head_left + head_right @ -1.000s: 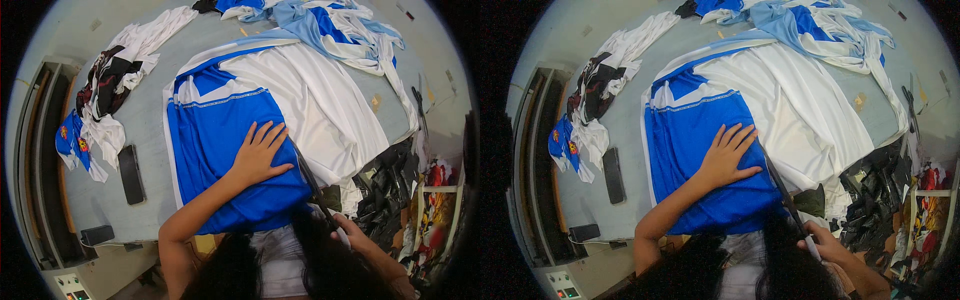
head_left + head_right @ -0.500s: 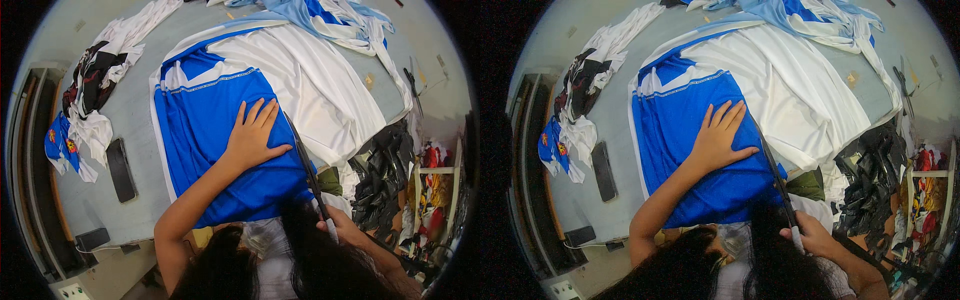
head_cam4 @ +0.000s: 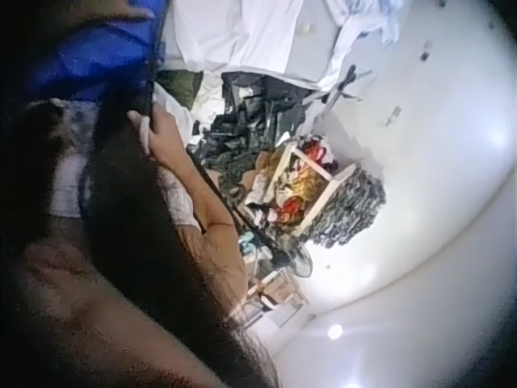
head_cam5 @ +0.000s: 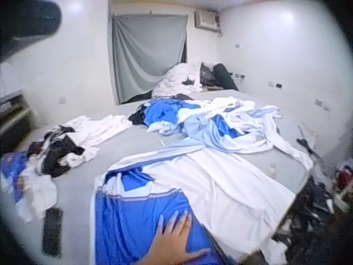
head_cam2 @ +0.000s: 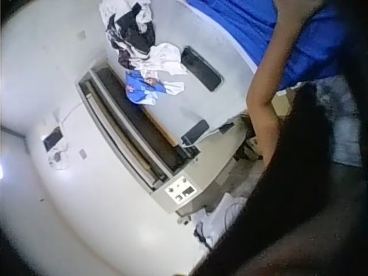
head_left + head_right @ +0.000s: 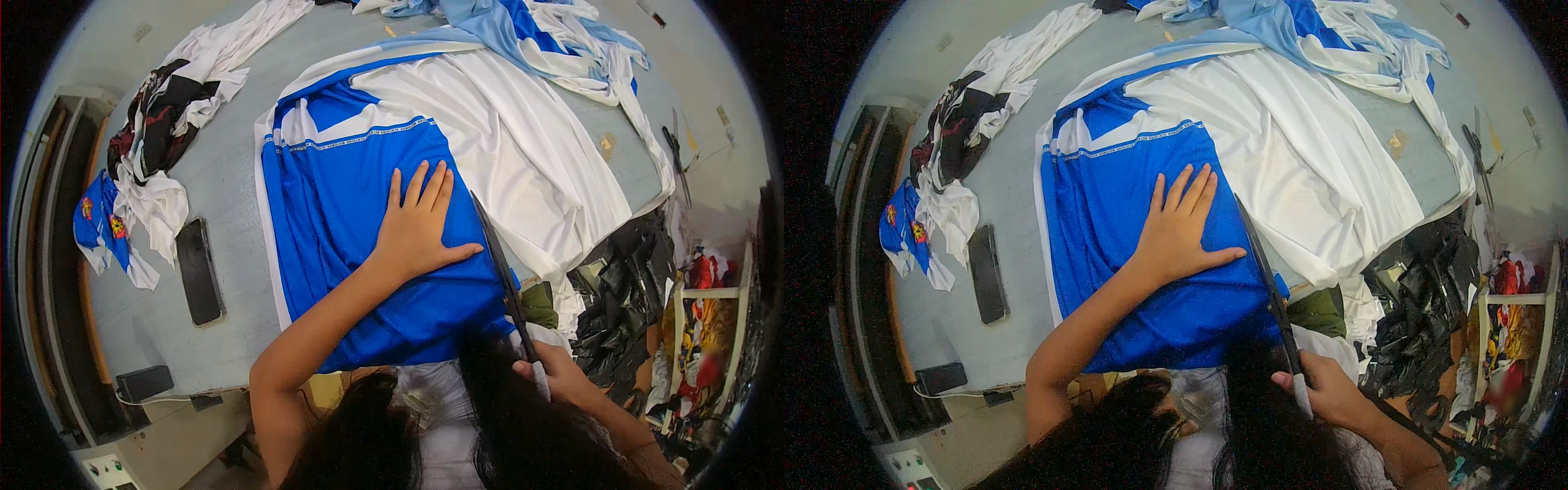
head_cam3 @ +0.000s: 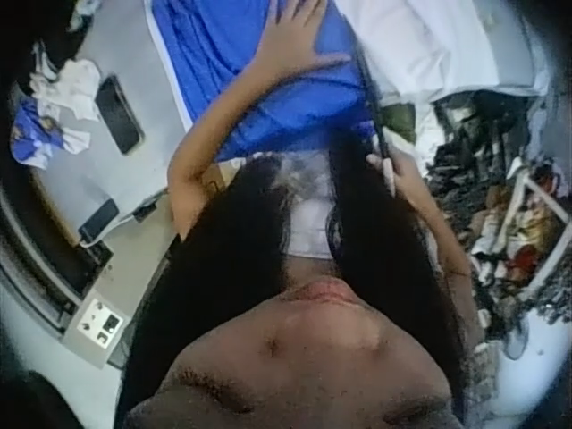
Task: Cutting fabric pieces along printed outlines using large scissors on a workshop table.
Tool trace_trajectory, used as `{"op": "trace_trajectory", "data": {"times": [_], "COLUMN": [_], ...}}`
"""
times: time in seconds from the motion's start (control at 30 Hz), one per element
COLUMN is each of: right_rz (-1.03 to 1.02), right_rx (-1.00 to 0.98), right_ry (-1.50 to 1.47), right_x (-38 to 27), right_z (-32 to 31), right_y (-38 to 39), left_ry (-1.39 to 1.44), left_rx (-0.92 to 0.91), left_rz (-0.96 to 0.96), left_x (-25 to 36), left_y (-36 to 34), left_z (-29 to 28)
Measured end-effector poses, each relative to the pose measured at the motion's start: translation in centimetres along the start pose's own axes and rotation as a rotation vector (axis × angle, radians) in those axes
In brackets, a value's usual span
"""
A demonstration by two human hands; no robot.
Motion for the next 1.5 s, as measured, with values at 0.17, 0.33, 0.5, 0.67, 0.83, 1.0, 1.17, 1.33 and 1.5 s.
{"op": "trace_trajectory", "data": {"times": [0.17, 0.33, 0.5, 0.67, 0.83, 1.0, 1.17, 1.33, 1.5], "right_rz": [-0.058, -0.025, 0.022, -0.008, -0.019, -0.038, -0.004, -0.008, 0.007], "right_rx": [0.019, 0.019, 0.037, 0.085, 0.067, 0.03, 0.039, 0.047, -0.011], "right_ry": [-0.057, 0.007, 0.138, 0.136, 0.122, 0.125, 0.237, 0.213, 0.199], "right_x": [-1.0, -0.7, -1.3, -2.0, -1.3, -2.6, -3.1, -3.3, -5.3], "right_z": [0.3, -0.2, -0.4, -0.3, -0.5, -1.4, -1.3, -1.1, -2.1], "right_y": [-1.3, -2.8, -3.5, -3.3, -3.8, -5.0, -6.3, -6.4, -7.1], "left_ry": [0.032, 0.04, 0.048, 0.06, 0.066, 0.07, 0.056, 0.069, 0.078], "left_rx": [0.008, 0.009, 0.015, 0.037, 0.041, 0.041, 0.016, 0.032, 0.012], "left_rz": [-0.011, -0.015, -0.017, -0.014, -0.013, -0.005, -0.015, -0.009, -0.017], "left_x": [-0.1, 0.0, -0.1, -0.2, -0.1, 0.0, 0.0, 0.0, -0.1], "left_y": [0.1, 0.2, 0.1, 0.2, 0.2, 0.2, 0.3, 0.3, 0.4], "left_z": [0.5, 0.3, 0.2, 0.2, 0.1, 0.1, 0.1, 0.1, 0.1]}}
Point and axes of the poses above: each hand's wrist, its own y-axis away from the middle knuckle, its own z-axis out of the palm, x = y × z, the point moved 5 cm from there along -y, towards the middle knuckle, and after that the axes turned 4 degrees about x, right-handed, at the moved point
